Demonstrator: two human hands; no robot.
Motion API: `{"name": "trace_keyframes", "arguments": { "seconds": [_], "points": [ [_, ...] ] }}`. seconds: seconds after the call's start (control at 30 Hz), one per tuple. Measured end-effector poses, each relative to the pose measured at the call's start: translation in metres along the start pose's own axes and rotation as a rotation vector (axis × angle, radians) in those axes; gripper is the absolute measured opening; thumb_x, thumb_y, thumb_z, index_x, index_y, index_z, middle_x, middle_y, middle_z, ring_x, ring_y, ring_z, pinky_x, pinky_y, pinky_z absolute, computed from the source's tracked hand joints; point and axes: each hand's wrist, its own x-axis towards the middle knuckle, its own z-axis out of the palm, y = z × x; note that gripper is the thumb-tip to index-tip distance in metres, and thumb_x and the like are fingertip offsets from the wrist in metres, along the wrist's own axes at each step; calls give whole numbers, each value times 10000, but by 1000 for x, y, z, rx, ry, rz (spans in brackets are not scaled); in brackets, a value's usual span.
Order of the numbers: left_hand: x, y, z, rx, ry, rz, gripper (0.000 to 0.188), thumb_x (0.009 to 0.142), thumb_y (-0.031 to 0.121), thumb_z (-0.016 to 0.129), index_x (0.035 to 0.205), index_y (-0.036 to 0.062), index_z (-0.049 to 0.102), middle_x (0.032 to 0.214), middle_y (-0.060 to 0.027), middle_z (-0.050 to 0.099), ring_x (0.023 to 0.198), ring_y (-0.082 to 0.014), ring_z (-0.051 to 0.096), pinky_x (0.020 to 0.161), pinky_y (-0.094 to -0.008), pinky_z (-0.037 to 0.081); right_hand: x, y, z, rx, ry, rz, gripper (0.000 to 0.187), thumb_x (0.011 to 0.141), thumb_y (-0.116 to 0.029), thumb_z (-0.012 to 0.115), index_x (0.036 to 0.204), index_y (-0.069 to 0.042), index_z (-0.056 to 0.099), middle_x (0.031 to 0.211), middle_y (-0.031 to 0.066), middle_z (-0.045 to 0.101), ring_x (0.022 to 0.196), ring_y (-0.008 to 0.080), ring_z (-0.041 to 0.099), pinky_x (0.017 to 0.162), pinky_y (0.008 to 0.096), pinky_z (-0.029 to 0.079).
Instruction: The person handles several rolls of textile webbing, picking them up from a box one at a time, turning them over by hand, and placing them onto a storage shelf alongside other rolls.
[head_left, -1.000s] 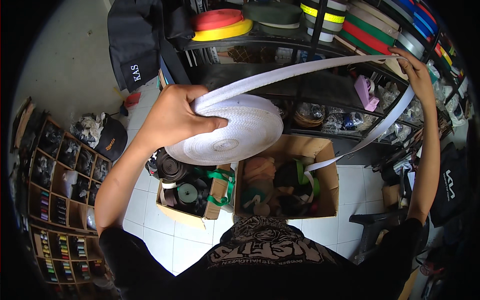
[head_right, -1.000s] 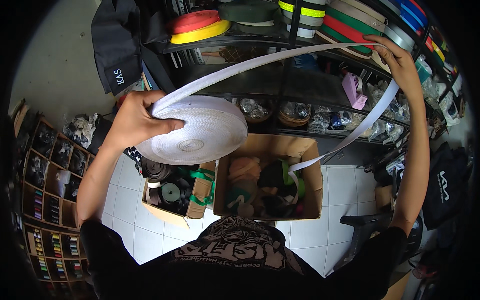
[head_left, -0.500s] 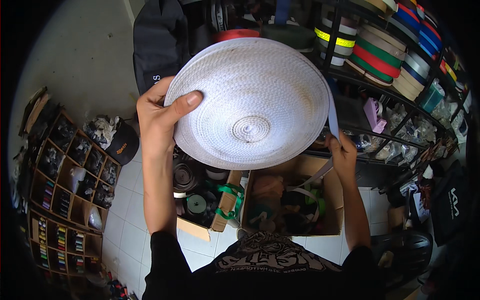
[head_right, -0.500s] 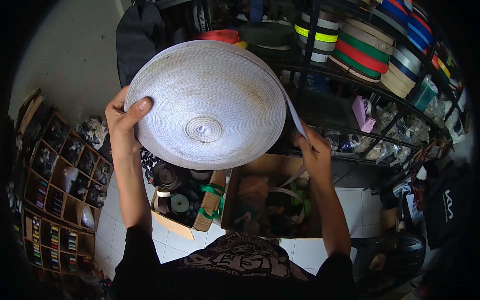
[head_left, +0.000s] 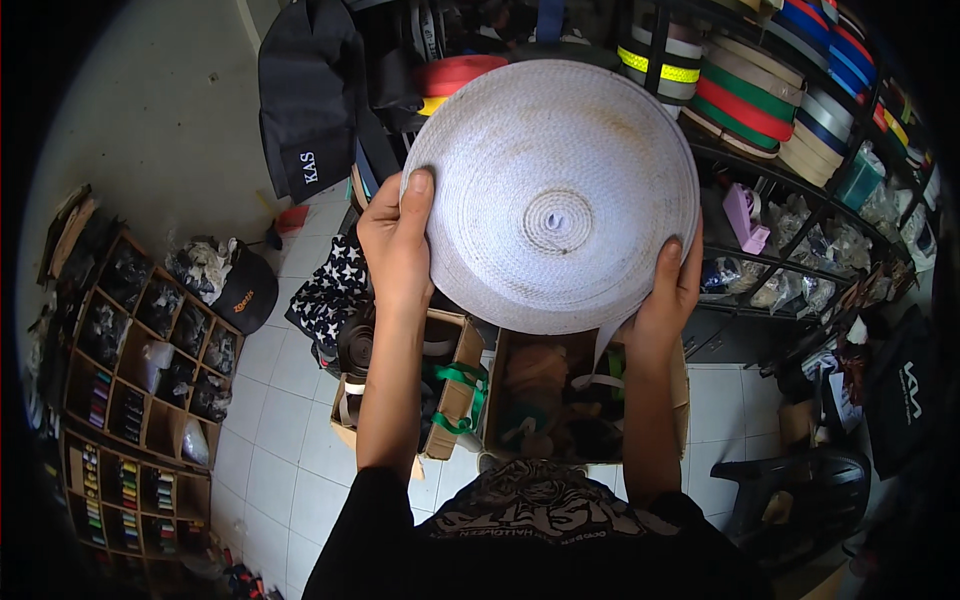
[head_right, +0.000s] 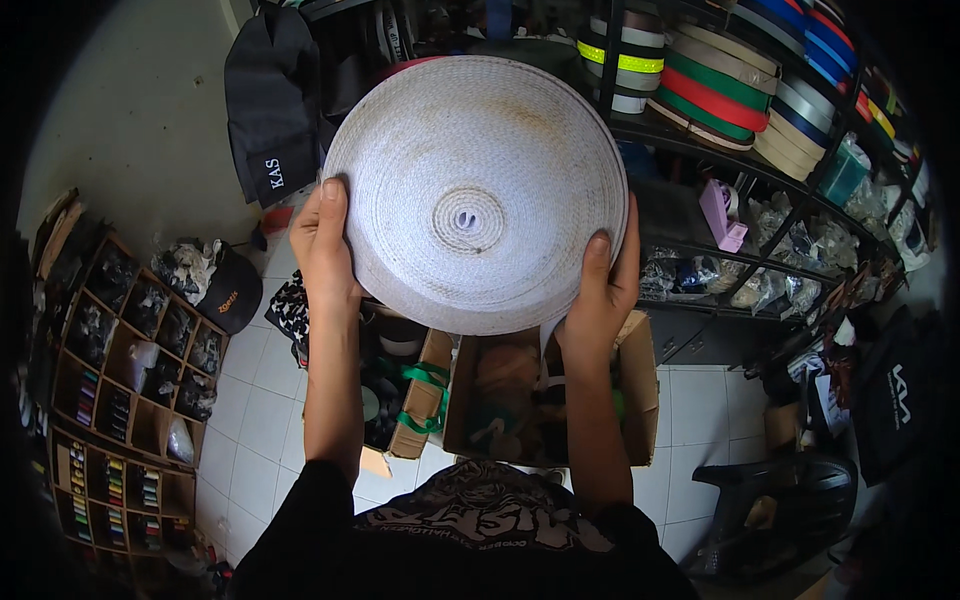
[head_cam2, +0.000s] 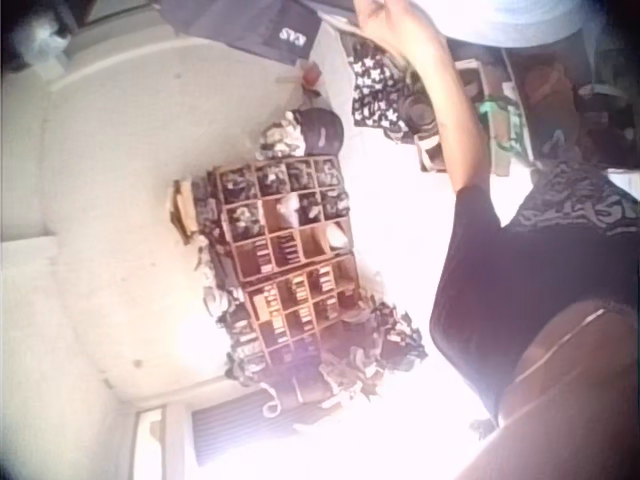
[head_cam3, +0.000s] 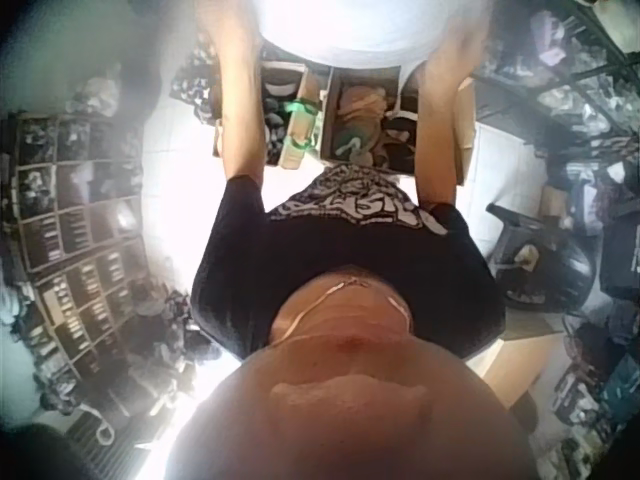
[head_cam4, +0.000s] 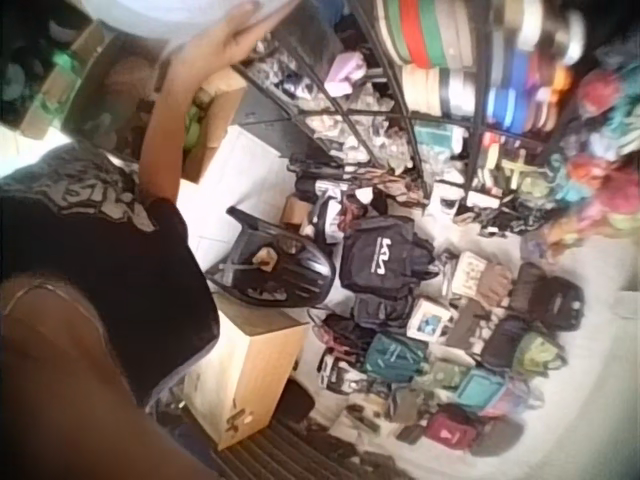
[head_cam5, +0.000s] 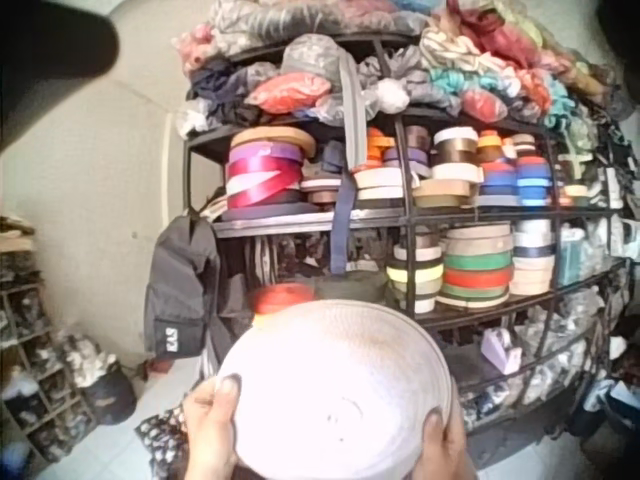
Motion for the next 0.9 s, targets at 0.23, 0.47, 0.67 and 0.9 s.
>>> {"name": "trace_keyframes", "arguments": {
  "seconds": [0.23, 0.47, 0.67, 0.9],
  "points": [
    [-5, 13, -2, 150, -244, -181, 307, 880, 212, 655, 1023, -58, 625, 849, -62, 661, 734, -65, 572, 674, -190, 439, 16, -4, -30, 75, 68, 51, 441, 932, -157, 560, 1306, 57, 464, 1239, 170, 560, 1092, 196, 547, 957, 304, 408],
    [0, 17, -3, 142, -324, -237, 297, 851, 139, 681, 1045, -78, 623, 867, -86, 677, 750, -91, 599, 695, -208, 469, 25, -29, -34, -137, -6, 30, 413, 863, -124, 660, 1230, 34, 556, 1139, 150, 625, 984, 149, 582, 896, 251, 432],
    [14, 40, 18, 269, -550, -268, 414, 853, 300, 680, 1065, -53, 638, 851, -85, 671, 753, -103, 605, 693, -230, 481, 36, -50, -25, -189, -290, 97, 376, 818, -102, 701, 1165, 12, 616, 1074, 129, 659, 931, 129, 599, 854, 239, 457],
    [21, 38, 19, 558, -815, -194, 306, 863, 259, 670, 961, -32, 670, 811, -36, 652, 759, -79, 572, 688, -224, 457, 41, -49, -18, -221, -576, 147, 347, 790, -117, 729, 1120, -36, 658, 1022, 101, 686, 898, 116, 622, 809, 227, 484]
  ]
}}
